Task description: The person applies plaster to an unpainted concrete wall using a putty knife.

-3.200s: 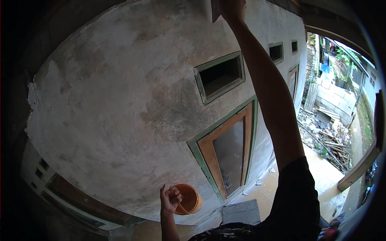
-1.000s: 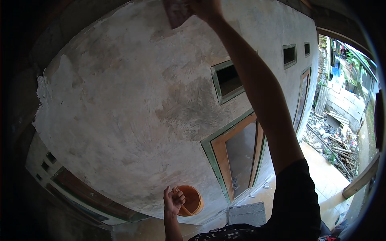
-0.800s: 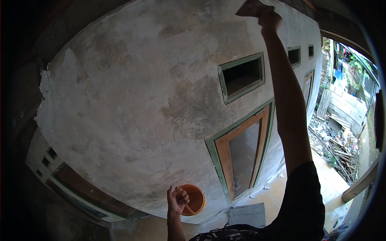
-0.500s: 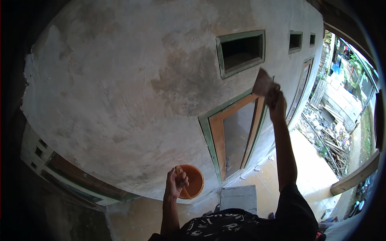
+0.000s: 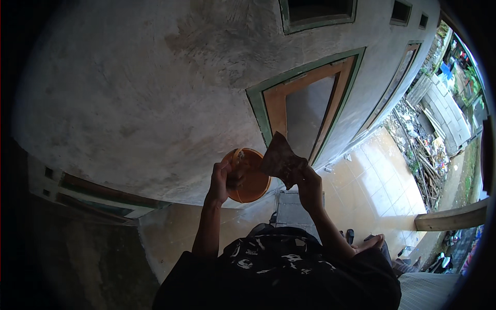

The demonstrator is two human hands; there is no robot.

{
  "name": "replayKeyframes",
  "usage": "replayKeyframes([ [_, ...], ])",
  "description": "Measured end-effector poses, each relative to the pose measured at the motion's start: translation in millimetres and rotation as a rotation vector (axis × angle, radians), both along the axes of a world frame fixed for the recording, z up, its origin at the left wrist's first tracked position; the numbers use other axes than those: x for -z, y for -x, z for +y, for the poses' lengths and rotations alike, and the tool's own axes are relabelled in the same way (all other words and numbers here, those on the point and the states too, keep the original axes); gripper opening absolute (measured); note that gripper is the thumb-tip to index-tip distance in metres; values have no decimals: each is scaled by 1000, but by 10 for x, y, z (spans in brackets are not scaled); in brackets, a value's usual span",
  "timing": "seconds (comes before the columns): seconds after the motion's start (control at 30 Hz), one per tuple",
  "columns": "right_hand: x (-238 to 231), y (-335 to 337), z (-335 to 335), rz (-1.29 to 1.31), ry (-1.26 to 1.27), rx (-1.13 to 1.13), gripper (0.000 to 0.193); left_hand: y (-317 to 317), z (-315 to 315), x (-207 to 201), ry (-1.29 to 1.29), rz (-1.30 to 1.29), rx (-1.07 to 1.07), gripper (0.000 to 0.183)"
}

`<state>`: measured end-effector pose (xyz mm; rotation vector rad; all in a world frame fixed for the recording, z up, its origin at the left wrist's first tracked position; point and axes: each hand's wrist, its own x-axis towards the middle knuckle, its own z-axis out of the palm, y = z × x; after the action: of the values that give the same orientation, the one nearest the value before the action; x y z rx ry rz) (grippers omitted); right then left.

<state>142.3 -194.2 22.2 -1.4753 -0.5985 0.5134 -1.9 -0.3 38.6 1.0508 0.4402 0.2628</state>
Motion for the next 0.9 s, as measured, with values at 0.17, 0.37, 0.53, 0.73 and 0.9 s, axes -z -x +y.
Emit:
replayKeyframes([
  [0.17,121,-7,99,-353,-4,-78,12,-210,-122,-94,-4,70,-3,35],
  [0.37,23,-35,216,-317,175,-291,16,-280,-91,35,30,46,33,33],
  [0.53,-7,-56,255,-523,292,-350,23,-349,-17,63,21,3,68,33],
  [0.73,-68,-100,524,-742,327,-403,18,-387,32,84,36,4,52,29],
  [0.9,179,-253,899,-1044,406,-557,19,-467,7,28,117,48,45,27],
])
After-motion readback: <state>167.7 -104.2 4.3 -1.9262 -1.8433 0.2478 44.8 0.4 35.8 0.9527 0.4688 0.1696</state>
